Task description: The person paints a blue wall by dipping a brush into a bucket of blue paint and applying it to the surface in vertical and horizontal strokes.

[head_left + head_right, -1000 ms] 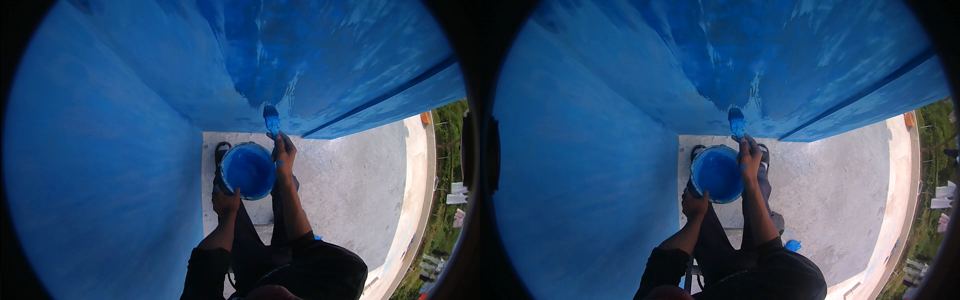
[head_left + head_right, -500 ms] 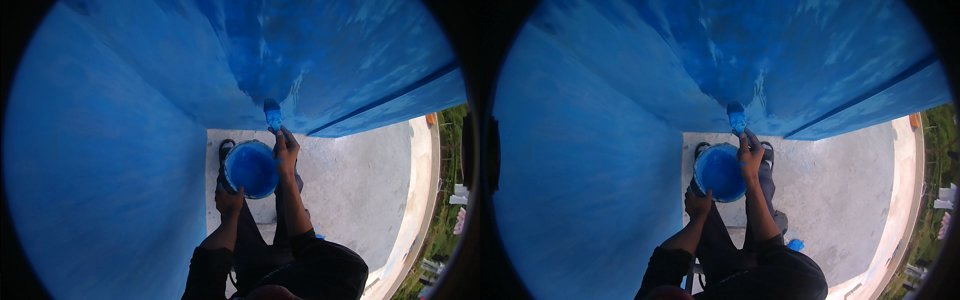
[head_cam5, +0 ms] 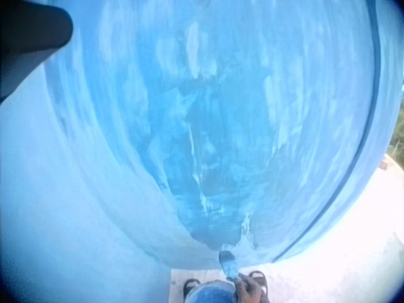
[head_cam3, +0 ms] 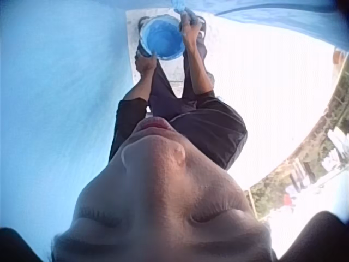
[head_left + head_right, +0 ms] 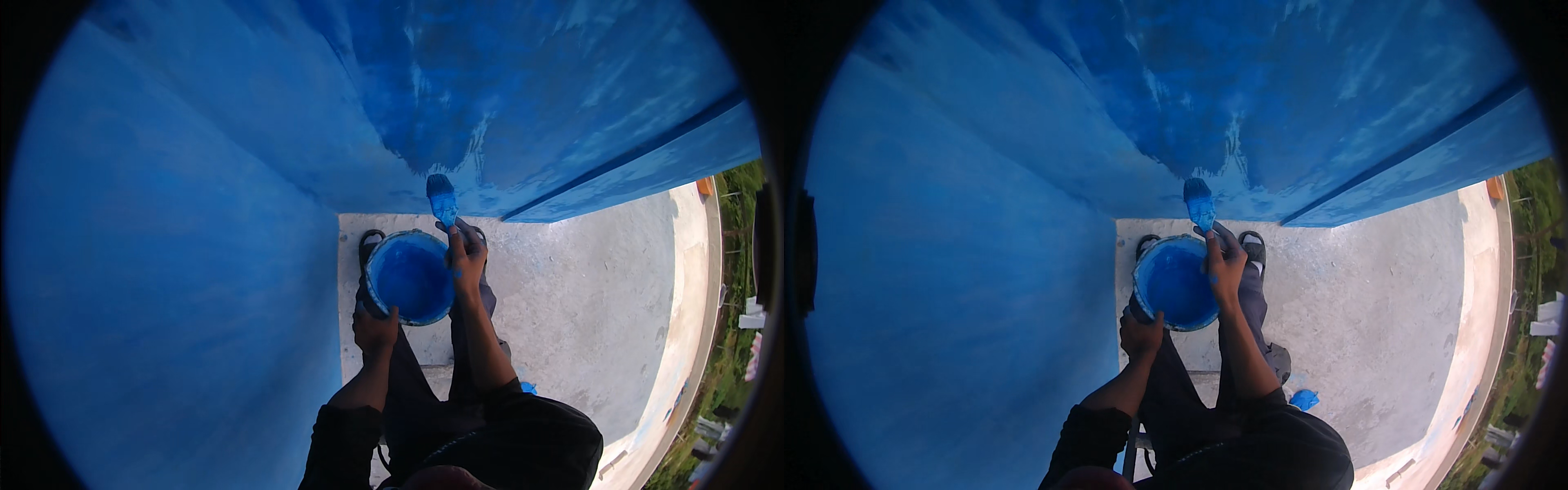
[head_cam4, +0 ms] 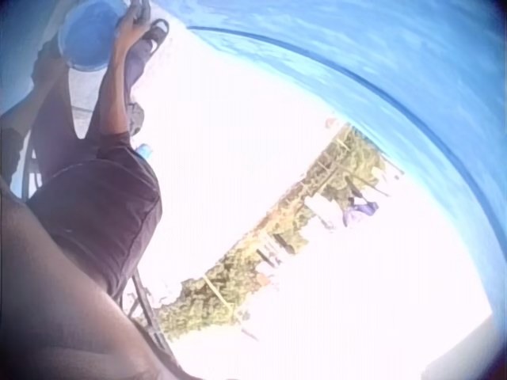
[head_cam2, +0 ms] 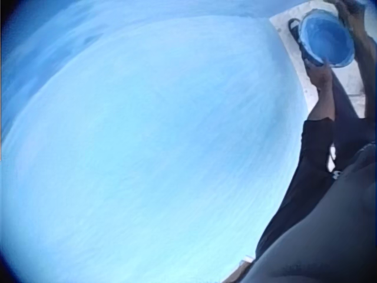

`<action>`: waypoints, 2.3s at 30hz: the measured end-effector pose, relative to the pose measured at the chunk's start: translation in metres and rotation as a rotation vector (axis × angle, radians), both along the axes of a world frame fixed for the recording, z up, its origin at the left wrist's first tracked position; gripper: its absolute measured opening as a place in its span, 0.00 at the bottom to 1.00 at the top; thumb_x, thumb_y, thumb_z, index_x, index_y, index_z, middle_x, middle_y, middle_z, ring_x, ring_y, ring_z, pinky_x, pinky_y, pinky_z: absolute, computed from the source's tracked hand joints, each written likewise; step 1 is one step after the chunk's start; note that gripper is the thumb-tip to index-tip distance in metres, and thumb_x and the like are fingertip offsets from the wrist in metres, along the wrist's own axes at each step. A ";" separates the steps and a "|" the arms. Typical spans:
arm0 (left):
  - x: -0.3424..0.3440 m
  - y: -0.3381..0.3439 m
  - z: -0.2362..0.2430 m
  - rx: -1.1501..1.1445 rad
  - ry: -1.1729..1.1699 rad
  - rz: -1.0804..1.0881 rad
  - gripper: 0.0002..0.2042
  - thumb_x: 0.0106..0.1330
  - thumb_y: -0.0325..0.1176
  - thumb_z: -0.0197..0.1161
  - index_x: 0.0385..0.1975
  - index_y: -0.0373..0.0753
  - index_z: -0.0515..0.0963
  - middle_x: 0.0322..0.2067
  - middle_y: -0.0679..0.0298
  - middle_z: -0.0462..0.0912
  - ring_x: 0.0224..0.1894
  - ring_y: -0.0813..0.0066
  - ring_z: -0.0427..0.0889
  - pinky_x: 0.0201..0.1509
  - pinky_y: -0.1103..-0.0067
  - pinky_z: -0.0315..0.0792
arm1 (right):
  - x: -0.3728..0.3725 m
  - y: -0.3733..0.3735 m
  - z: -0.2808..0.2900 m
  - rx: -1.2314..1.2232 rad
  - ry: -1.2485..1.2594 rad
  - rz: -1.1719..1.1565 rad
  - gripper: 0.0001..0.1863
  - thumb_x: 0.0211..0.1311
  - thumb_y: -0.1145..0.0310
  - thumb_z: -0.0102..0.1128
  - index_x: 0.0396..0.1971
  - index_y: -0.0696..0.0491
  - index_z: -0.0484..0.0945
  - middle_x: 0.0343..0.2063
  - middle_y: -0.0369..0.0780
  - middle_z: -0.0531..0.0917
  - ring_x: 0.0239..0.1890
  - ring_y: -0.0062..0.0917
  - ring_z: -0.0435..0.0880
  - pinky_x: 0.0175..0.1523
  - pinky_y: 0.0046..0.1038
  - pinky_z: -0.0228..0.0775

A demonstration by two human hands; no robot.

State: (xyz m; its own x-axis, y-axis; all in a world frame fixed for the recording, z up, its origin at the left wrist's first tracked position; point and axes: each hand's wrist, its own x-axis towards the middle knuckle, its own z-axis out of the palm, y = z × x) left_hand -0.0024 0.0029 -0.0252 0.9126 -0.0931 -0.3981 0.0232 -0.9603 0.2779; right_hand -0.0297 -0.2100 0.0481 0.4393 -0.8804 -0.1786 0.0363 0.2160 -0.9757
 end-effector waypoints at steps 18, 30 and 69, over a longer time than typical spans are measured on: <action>0.002 -0.001 0.002 0.006 -0.003 -0.005 0.44 0.49 0.61 0.69 0.61 0.38 0.66 0.53 0.48 0.76 0.55 0.49 0.78 0.56 0.58 0.73 | -0.028 0.044 -0.023 0.124 0.099 0.106 0.20 0.70 0.65 0.57 0.51 0.66 0.75 0.39 0.45 0.88 0.12 0.13 0.70 0.19 0.17 0.61; -0.004 0.007 -0.010 -0.043 0.020 0.012 0.45 0.49 0.61 0.70 0.63 0.38 0.64 0.53 0.49 0.76 0.55 0.49 0.77 0.57 0.57 0.72 | -0.075 0.055 0.013 0.042 0.091 0.096 0.19 0.70 0.66 0.56 0.52 0.65 0.76 0.37 0.44 0.88 0.13 0.14 0.71 0.18 0.17 0.62; -0.012 0.040 0.098 -0.824 -0.297 -0.247 0.10 0.42 0.31 0.64 0.17 0.32 0.73 0.16 0.54 0.76 0.18 0.60 0.74 0.26 0.67 0.67 | -0.220 0.087 0.127 -0.059 -0.169 0.204 0.18 0.71 0.60 0.56 0.47 0.61 0.78 0.29 0.38 0.85 0.16 0.14 0.73 0.20 0.17 0.61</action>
